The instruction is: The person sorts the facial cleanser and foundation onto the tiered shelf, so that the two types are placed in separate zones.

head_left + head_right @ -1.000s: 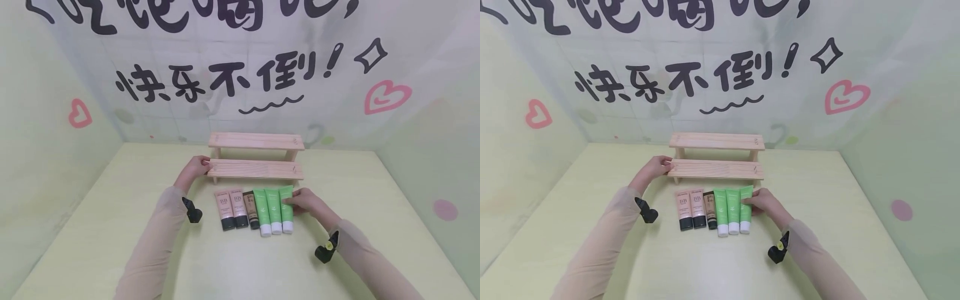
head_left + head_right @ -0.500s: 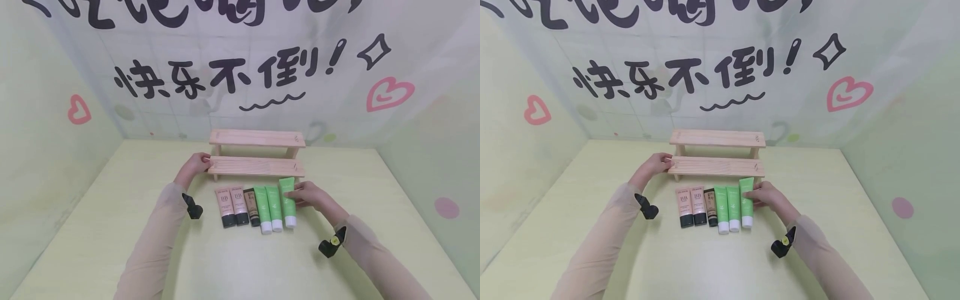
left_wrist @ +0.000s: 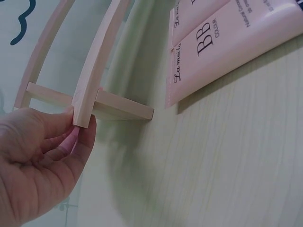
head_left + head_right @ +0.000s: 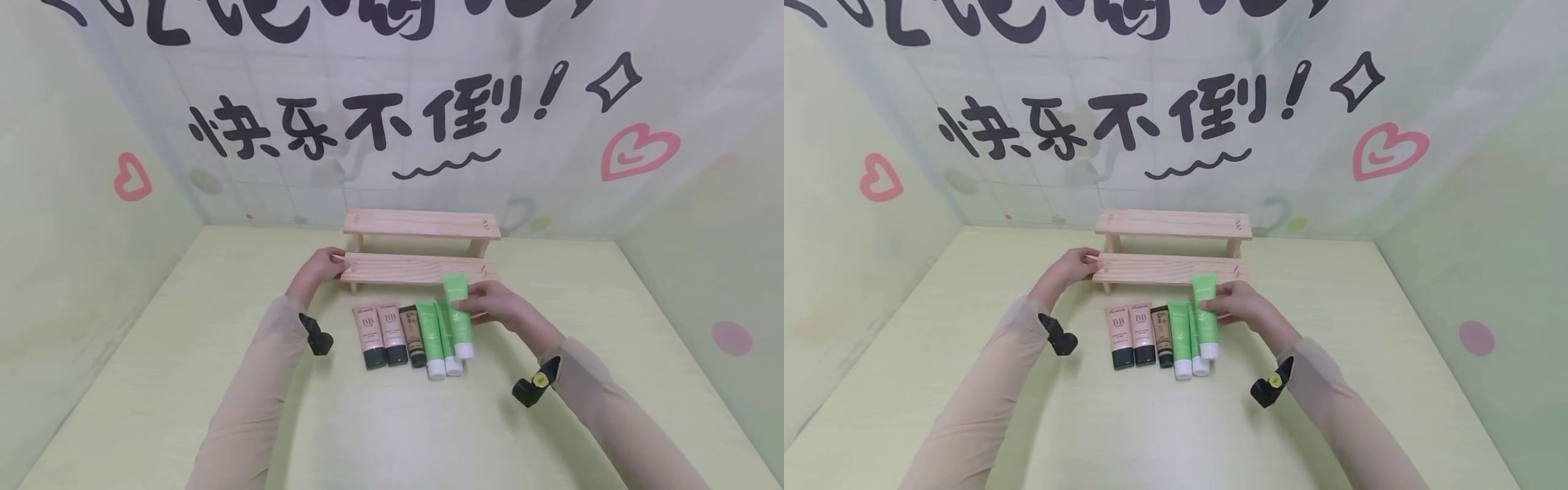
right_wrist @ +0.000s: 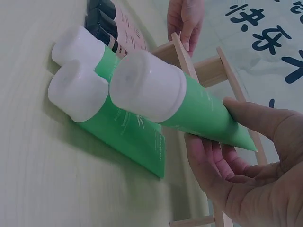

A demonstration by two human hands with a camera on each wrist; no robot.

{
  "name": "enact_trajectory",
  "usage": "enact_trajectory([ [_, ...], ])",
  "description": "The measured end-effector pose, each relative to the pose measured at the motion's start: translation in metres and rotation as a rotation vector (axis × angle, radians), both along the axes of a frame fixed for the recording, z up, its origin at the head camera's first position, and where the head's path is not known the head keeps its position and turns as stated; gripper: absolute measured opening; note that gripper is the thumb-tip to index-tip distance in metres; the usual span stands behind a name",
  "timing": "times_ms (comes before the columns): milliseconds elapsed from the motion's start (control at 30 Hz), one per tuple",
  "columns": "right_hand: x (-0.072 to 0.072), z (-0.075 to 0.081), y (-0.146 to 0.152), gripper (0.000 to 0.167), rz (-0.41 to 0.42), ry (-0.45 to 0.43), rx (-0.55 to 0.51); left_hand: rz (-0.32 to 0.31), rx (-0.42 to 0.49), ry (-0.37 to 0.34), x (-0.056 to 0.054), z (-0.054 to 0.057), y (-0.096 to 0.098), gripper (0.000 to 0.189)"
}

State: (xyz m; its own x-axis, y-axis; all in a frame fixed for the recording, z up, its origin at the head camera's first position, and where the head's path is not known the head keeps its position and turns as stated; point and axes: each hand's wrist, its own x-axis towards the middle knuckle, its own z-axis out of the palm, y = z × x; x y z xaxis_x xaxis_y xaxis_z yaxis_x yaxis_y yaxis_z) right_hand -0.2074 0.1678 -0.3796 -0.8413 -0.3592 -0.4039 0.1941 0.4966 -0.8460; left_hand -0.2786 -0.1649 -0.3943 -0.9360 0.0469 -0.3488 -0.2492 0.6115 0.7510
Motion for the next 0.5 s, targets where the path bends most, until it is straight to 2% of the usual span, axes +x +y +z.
enact_trajectory([
  [200,-0.002,0.003,-0.011,0.054,0.014,0.017,-0.035,0.023,-0.033,-0.028,-0.002,0.001,0.001,0.045],
  [500,-0.004,0.011,-0.027,0.050,0.009,0.013,-0.090,-0.003,-0.014,0.006,0.002,-0.001,-0.001,0.046],
])
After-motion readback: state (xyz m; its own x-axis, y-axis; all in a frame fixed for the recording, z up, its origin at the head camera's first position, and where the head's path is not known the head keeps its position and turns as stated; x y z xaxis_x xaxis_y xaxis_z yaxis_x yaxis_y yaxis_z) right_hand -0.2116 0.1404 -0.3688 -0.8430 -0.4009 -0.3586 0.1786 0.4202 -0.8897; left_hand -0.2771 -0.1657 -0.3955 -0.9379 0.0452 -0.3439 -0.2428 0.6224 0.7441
